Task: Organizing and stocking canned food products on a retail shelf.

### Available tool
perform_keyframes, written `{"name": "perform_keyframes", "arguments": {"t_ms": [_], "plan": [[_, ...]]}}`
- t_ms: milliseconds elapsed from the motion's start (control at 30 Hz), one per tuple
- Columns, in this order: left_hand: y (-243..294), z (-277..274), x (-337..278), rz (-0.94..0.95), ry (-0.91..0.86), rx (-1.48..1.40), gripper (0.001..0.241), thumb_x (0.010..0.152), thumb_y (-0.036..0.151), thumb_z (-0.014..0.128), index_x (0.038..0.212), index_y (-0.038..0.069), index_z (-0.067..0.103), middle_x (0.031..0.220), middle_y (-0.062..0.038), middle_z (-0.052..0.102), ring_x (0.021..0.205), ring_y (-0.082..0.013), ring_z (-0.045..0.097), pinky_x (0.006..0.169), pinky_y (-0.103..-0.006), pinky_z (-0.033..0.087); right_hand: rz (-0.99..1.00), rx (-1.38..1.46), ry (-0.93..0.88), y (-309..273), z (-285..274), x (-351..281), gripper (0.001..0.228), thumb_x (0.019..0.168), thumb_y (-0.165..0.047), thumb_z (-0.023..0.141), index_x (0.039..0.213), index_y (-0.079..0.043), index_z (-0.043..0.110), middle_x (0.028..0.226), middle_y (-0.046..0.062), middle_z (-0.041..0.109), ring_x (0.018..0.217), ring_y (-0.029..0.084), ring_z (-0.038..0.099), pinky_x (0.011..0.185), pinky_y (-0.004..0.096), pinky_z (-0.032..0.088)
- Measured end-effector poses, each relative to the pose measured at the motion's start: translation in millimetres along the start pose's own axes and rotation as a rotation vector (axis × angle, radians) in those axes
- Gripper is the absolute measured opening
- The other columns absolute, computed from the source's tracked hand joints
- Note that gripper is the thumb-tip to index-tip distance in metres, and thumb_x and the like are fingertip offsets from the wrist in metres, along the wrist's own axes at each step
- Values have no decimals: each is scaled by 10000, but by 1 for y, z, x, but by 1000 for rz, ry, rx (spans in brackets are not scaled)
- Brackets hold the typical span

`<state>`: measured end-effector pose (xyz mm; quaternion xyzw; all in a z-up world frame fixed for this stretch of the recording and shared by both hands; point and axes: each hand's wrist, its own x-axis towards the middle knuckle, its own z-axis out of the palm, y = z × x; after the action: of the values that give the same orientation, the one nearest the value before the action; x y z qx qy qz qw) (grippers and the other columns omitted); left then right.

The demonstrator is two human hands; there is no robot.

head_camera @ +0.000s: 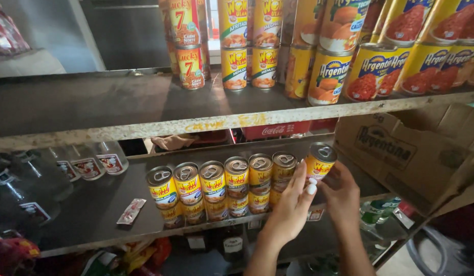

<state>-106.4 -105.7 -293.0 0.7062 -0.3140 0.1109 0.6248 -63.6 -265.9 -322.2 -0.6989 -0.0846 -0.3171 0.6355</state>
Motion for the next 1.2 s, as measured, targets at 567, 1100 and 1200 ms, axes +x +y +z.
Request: {"name": "perform_keyframes", "arguments": {"t_ms": [567,1100,1200], "plan": [[-6,-18,-11,-12,27,-54,746,1093,492,382,1600,-45,277,1632,-265,407,1532,-306,397,1213,-368,310,62,-29,-54,33,19,6,620,807,81,725,1394,8,537,1283,163,690,1177,242,681,974,372,564],[56,-56,-28,114,87,-171,576,1106,399,386,1553,40,433,1463,-210,616,1369,-298,606,1164,-412,461,-141,-549,-58,35,1,17,725,761,1,833,1413,8,514,1305,209,624,1142,288,624,927,409,506],[119,-101,-29,242,135,-170,458,1103,306,462,1458,26,540,1375,-198,693,1286,-300,689,1122,-423,545,-196,-372,94,-48,4,8,467,892,20,685,1352,-28,614,1229,137,687,1069,203,667,918,332,545]]}}
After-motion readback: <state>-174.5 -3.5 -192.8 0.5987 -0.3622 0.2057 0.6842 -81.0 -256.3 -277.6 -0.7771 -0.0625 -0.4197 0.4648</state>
